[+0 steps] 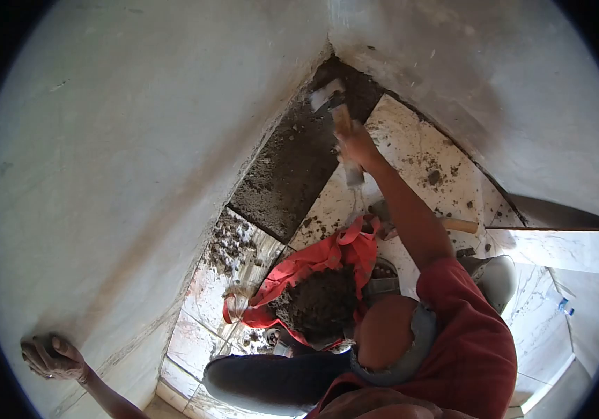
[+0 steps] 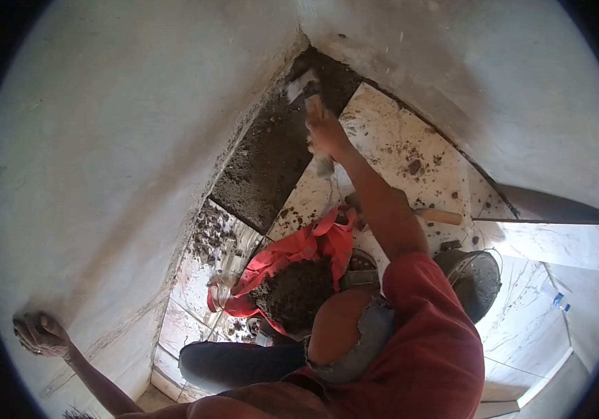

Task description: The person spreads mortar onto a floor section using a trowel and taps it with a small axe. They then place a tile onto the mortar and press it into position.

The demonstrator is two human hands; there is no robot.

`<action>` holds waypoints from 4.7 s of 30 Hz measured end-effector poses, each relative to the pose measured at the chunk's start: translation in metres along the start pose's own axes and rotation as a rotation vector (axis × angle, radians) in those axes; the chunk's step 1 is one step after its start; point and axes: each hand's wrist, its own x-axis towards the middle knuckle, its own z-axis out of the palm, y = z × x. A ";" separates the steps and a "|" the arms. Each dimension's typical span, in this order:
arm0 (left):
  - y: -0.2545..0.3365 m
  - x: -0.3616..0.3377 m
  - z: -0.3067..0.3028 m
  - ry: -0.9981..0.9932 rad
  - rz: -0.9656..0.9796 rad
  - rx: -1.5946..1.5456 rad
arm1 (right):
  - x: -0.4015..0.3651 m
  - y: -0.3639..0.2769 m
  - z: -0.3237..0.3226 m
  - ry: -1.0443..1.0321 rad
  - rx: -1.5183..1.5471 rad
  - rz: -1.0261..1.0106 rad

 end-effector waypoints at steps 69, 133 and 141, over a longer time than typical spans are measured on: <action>0.002 -0.001 0.001 0.054 -0.024 -0.032 | 0.016 0.003 0.035 0.039 -0.344 0.004; -0.011 -0.019 -0.004 -0.238 -0.057 -0.079 | -0.046 -0.002 0.047 0.320 0.272 -0.649; 0.019 0.011 -0.003 0.119 0.054 -0.007 | 0.004 0.011 0.041 -0.018 -0.055 0.009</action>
